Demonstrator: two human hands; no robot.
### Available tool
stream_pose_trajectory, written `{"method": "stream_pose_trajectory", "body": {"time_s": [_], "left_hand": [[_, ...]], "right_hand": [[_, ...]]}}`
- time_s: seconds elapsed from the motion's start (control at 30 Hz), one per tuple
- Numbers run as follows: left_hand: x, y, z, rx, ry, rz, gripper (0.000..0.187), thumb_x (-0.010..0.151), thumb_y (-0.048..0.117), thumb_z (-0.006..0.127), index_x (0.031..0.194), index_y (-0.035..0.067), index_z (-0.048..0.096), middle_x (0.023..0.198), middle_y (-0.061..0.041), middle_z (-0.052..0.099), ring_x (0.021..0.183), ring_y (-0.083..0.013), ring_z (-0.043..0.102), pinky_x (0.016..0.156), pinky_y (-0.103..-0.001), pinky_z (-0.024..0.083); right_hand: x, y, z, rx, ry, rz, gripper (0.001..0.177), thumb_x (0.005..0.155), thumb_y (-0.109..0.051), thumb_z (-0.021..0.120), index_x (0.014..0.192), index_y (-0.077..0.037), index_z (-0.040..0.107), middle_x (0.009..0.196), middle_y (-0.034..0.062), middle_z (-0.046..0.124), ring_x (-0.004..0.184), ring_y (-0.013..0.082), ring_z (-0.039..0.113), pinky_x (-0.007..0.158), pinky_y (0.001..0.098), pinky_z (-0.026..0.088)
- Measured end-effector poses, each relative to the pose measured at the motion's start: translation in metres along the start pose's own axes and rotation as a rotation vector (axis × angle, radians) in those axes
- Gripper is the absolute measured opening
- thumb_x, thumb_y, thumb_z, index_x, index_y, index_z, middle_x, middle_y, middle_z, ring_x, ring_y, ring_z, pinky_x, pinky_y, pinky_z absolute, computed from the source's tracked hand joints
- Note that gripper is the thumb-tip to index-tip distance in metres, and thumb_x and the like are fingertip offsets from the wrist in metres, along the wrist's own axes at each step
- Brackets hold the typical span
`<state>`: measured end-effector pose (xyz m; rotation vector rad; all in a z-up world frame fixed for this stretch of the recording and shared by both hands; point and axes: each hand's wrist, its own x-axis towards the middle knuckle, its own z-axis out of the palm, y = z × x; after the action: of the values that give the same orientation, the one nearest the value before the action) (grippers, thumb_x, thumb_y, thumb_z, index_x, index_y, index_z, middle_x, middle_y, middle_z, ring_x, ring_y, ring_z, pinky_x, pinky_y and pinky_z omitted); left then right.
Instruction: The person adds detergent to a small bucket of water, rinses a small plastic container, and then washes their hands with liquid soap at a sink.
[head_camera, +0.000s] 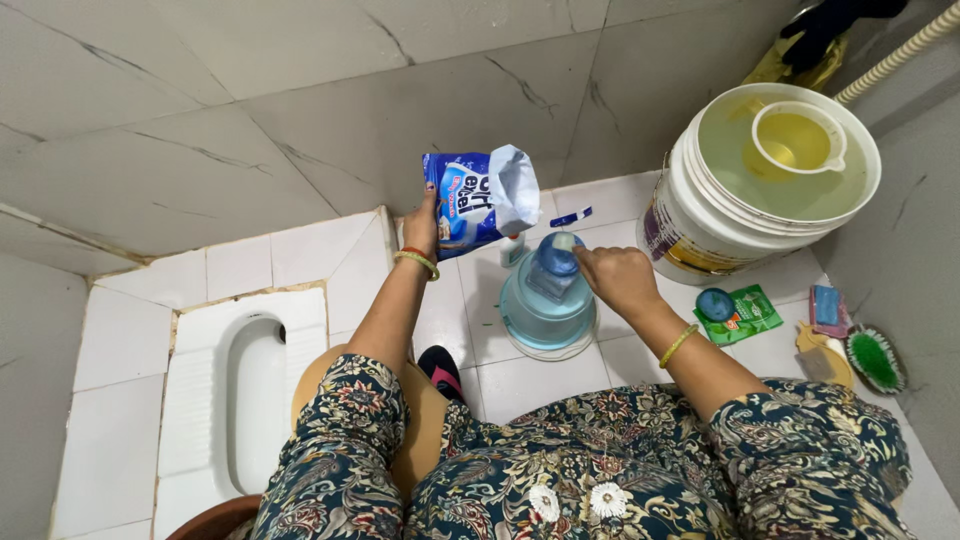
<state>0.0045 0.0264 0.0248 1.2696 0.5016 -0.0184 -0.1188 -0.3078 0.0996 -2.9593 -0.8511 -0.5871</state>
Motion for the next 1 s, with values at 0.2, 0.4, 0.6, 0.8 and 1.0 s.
{"method": "stream_pose_trajectory", "body": {"time_s": [0.2, 0.4, 0.6, 0.8, 1.0], "left_hand": [[-0.008, 0.007, 0.007, 0.032, -0.008, -0.01, 0.068, 0.094, 0.056, 0.061, 0.114, -0.008, 0.073, 0.101, -0.014, 0.076, 0.078, -0.0188, 0.073, 0.071, -0.034, 0.061], [0.009, -0.009, 0.004, 0.114, 0.022, 0.025, 0.072, 0.093, 0.059, 0.063, 0.111, -0.009, 0.076, 0.096, -0.013, 0.077, 0.079, -0.0187, 0.071, 0.074, -0.034, 0.058], [0.011, -0.038, 0.022, 0.095, -0.118, -0.112, 0.072, 0.093, 0.061, 0.062, 0.111, -0.008, 0.074, 0.094, -0.013, 0.076, 0.077, -0.0209, 0.071, 0.069, -0.035, 0.06], [-0.02, -0.038, 0.053, 0.11, -0.528, -0.2, 0.069, 0.096, 0.06, 0.057, 0.12, -0.003, 0.072, 0.101, -0.011, 0.078, 0.082, -0.0177, 0.073, 0.074, -0.031, 0.059], [-0.037, -0.033, 0.065, 0.091, -0.666, -0.145, 0.073, 0.097, 0.06, 0.052, 0.123, -0.006, 0.067, 0.105, -0.012, 0.078, 0.089, -0.0179, 0.075, 0.084, -0.031, 0.061]], "right_hand": [[0.006, 0.007, -0.009, 0.269, 0.157, 0.275, 0.024, 0.096, -0.034, 0.068, 0.103, -0.016, 0.081, 0.078, 0.0087, 0.074, 0.061, 0.0267, 0.069, 0.055, 0.0374, 0.053], [0.013, 0.046, 0.001, 0.954, 0.093, 0.868, 0.02, 0.098, -0.023, 0.067, 0.106, -0.01, 0.08, 0.062, 0.0053, 0.067, 0.05, 0.0116, 0.057, 0.048, 0.0269, 0.046], [0.026, 0.035, -0.029, 1.481, 0.14, 0.885, 0.019, 0.098, -0.022, 0.067, 0.103, -0.007, 0.078, 0.064, -0.0072, 0.059, 0.054, 0.0029, 0.048, 0.049, 0.0195, 0.038], [0.042, -0.03, -0.071, 0.343, 0.332, -0.003, 0.016, 0.09, -0.027, 0.07, 0.095, -0.014, 0.078, 0.084, 0.0063, 0.072, 0.075, 0.0236, 0.066, 0.063, 0.0362, 0.053], [0.041, -0.025, -0.049, 0.079, 0.039, -0.017, 0.005, 0.079, -0.011, 0.068, 0.077, -0.009, 0.073, 0.081, 0.0104, 0.072, 0.078, 0.0274, 0.07, 0.066, 0.0399, 0.056]]}}
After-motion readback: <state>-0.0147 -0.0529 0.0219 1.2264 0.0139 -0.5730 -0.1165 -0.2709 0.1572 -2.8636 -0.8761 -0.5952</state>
